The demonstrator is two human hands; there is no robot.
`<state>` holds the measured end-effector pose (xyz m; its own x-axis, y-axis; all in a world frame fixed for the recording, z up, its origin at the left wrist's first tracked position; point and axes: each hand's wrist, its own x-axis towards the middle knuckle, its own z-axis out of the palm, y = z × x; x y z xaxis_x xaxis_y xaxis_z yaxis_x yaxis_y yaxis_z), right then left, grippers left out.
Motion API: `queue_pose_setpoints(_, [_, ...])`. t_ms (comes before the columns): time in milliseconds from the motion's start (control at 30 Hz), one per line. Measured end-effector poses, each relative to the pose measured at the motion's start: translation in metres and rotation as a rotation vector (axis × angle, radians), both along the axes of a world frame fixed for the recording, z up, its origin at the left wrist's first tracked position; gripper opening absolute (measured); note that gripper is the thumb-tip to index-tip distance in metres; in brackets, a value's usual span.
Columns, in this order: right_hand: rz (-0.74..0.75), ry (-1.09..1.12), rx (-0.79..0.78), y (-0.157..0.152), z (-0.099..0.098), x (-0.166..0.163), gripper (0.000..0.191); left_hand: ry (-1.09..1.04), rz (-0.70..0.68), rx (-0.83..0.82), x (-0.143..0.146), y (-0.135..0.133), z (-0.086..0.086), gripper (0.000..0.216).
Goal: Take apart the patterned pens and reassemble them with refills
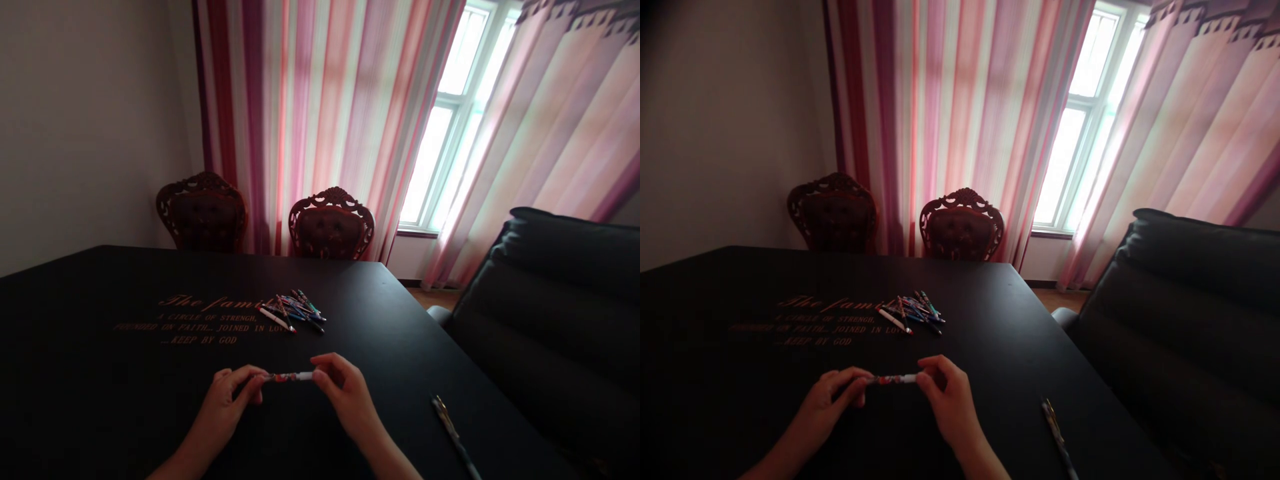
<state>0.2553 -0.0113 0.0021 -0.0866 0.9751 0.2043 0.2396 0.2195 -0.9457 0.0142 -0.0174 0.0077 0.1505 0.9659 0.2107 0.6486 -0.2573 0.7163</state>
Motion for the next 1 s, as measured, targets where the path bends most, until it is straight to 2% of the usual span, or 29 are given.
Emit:
queue_pose_setpoints(100, [0.059, 0.017, -0.091, 0.0, -0.003, -0.004, 0.037, 0.001, -0.004, 0.011, -0.001, 0.001, 0.0, 0.041])
queue_pose_setpoints(167, [0.06, -0.018, -0.096, 0.001, -0.004, -0.004, 0.033, 0.005, -0.013, 0.011, 0.0, 0.001, 0.001, 0.04])
queue_pose_setpoints(400, [-0.032, -0.091, 0.078, -0.002, 0.005, 0.001, 0.015, 0.023, -0.026, 0.003, 0.001, 0.0, 0.0, 0.04])
queue_pose_setpoints(600, [0.073, 0.055, -0.124, 0.0, -0.004, -0.005, 0.038, 0.011, -0.012, 0.0, -0.002, 0.002, -0.002, 0.039])
queue_pose_setpoints(733, [0.033, 0.014, -0.052, 0.002, -0.005, -0.002, 0.025, 0.014, -0.021, -0.03, -0.001, 0.002, -0.001, 0.04])
queue_pose_setpoints(800, [0.025, 0.03, -0.021, 0.002, -0.005, 0.0, 0.024, 0.009, -0.018, -0.039, -0.001, 0.003, -0.001, 0.04])
queue_pose_setpoints(933, [0.08, 0.087, -0.133, 0.003, -0.005, 0.0, 0.03, 0.003, -0.019, -0.046, -0.001, 0.004, -0.003, 0.039])
queue_pose_setpoints(1000, [0.074, 0.086, -0.122, 0.004, -0.006, 0.0, 0.026, 0.001, -0.017, -0.049, -0.001, 0.004, -0.004, 0.038])
